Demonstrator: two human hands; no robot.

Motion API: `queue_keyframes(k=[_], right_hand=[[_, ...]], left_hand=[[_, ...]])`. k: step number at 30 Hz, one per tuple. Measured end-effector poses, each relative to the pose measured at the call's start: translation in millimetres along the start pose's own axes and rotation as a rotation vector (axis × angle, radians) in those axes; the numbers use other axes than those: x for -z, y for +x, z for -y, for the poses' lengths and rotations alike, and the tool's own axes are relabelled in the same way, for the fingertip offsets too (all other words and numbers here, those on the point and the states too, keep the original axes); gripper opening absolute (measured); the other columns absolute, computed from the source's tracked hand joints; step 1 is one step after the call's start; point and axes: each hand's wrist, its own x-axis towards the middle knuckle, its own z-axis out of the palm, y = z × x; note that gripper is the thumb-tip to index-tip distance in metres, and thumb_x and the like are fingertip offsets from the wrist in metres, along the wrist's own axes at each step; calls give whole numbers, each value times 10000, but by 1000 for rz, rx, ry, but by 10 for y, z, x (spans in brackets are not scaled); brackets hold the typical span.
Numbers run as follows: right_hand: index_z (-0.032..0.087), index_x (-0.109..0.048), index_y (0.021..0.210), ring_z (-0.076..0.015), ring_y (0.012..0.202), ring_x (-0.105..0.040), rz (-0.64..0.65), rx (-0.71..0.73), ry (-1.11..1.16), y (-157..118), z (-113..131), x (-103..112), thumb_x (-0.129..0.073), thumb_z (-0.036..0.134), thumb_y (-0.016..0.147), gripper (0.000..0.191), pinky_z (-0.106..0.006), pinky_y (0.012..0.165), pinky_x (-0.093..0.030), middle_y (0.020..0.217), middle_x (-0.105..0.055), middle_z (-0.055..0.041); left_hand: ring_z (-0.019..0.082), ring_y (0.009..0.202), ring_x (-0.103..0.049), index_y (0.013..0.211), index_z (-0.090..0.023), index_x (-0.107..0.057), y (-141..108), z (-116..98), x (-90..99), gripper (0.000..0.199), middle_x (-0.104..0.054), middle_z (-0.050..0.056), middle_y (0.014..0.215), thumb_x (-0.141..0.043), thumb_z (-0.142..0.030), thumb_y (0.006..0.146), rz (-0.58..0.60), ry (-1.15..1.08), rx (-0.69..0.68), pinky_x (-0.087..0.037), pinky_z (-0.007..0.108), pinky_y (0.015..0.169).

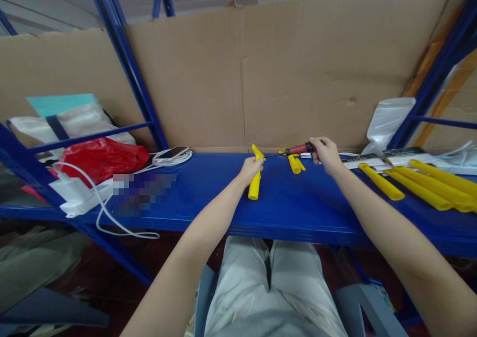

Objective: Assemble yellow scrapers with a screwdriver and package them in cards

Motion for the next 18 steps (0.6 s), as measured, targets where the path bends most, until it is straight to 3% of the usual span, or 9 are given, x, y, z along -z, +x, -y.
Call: queue_keyframes(k=[18], right_hand=[[226, -471, 723, -99, 358, -364, -62, -14, -48, 86, -60, 43, -576, 405, 793, 219, -224, 339, -287, 425, -387, 64]], left_hand=[[72, 312, -386, 704, -155, -530, 19, 10, 1, 123, -441, -68, 442, -501, -119, 818, -11, 14, 12, -342, 205, 401]])
